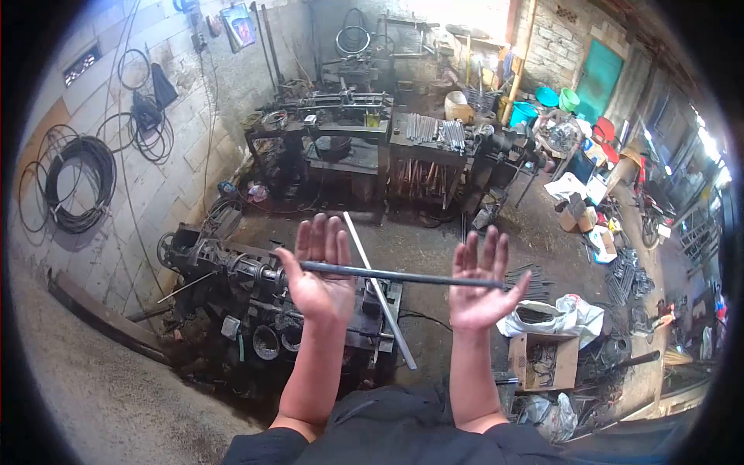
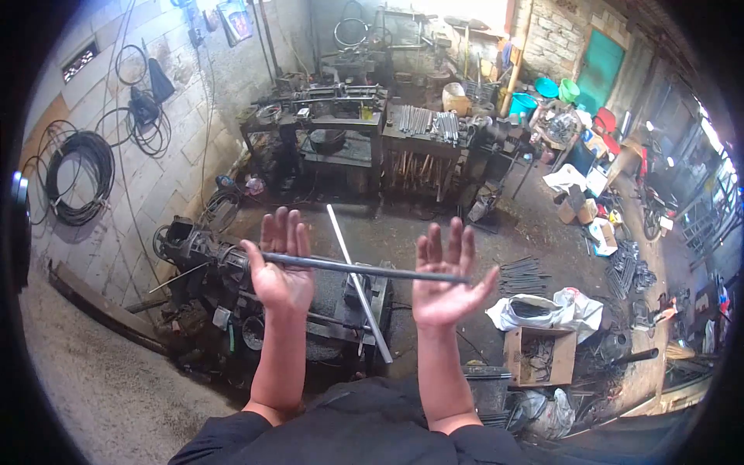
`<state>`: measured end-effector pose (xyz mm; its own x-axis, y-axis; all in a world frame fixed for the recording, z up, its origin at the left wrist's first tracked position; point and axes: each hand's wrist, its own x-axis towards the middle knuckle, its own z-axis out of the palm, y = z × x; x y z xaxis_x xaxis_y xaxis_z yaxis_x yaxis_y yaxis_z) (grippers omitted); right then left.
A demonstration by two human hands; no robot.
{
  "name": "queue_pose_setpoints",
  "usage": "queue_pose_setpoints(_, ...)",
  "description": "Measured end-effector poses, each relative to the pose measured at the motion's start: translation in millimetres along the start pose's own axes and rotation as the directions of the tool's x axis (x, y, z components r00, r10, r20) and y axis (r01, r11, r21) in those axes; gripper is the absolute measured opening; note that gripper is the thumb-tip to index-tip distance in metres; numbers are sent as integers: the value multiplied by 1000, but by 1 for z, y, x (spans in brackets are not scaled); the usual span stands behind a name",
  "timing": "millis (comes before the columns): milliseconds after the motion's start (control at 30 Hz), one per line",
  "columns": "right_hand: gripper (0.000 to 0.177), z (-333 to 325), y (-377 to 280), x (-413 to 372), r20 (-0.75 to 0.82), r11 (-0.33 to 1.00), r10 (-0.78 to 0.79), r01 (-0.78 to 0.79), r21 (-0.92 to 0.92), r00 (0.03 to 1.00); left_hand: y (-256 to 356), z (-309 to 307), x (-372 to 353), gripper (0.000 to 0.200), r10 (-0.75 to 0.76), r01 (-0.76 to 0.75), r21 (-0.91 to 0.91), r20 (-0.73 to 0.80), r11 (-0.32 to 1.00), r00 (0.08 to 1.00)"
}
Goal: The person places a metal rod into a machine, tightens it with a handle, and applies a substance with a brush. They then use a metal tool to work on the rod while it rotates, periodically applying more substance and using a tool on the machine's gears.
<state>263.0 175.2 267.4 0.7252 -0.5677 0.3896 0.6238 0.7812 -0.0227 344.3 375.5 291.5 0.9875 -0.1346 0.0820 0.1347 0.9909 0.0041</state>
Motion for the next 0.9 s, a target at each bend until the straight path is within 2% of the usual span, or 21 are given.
queue_pose_setpoints(33,67,9,5,6,-29,998,42,-41,58,999,1,9,-1,62,63,-60,41,-94,997,994)
queue_pose_setpoints(67,71,16,9,11,-54,990,86,-80,117,995,3,8,-1,62,51,-48,41,-95,998,994)
queue_pose_setpoints(133,69,22,12,18,-104,990,89,-76,120,991,8,9,1,64,36,-37,76,25,996,999)
queue_pose_setpoints(200,67,24,10,22,-135,984,149,-133,121,979,10,10,8,66,37,-40,87,41,995,998)
queue_pose_setpoints(233,60,23,7,24,-136,981,176,-162,106,975,11,10,12,66,75,-80,70,70,994,995)
queue_pose_setpoints(267,60,20,3,27,-136,980,182,-169,104,974,11,9,16,67,116,-122,53,96,991,989)
queue_pose_setpoints(333,52,16,-4,32,-263,983,176,-182,3,949,6,10,21,70,186,-191,57,83,980,979)
queue_pose_setpoints(367,51,16,-7,33,-189,982,183,-190,-18,965,4,12,20,70,202,-203,17,58,979,978)
queue_pose_setpoints(467,53,18,-17,40,-190,974,224,-226,11,956,-7,13,17,70,226,-225,-30,36,974,974)
queue_pose_setpoints(533,53,23,-25,43,-187,971,239,-237,36,953,-13,8,15,69,164,-156,-57,177,986,970)
queue_pose_setpoints(600,54,20,-31,47,-179,964,267,-259,65,947,-23,10,14,66,189,-189,-23,185,982,964)
queue_pose_setpoints(667,53,12,-35,47,-194,964,266,-262,43,944,-33,17,9,65,225,-225,16,15,974,974)
queue_pose_setpoints(700,51,9,-37,47,-210,963,268,-269,28,940,-35,12,9,64,214,-215,21,55,976,975)
queue_pose_setpoints(733,51,5,-39,47,-217,957,289,-288,37,932,-38,9,8,64,215,-215,27,3,976,977)
queue_pose_setpoints(867,49,-9,-51,47,-256,955,289,-298,5,922,-44,0,0,65,194,-195,38,22,980,981)
queue_pose_setpoints(900,46,-13,-55,47,-221,941,331,-337,10,917,-47,0,-1,62,195,-194,21,-10,981,981)
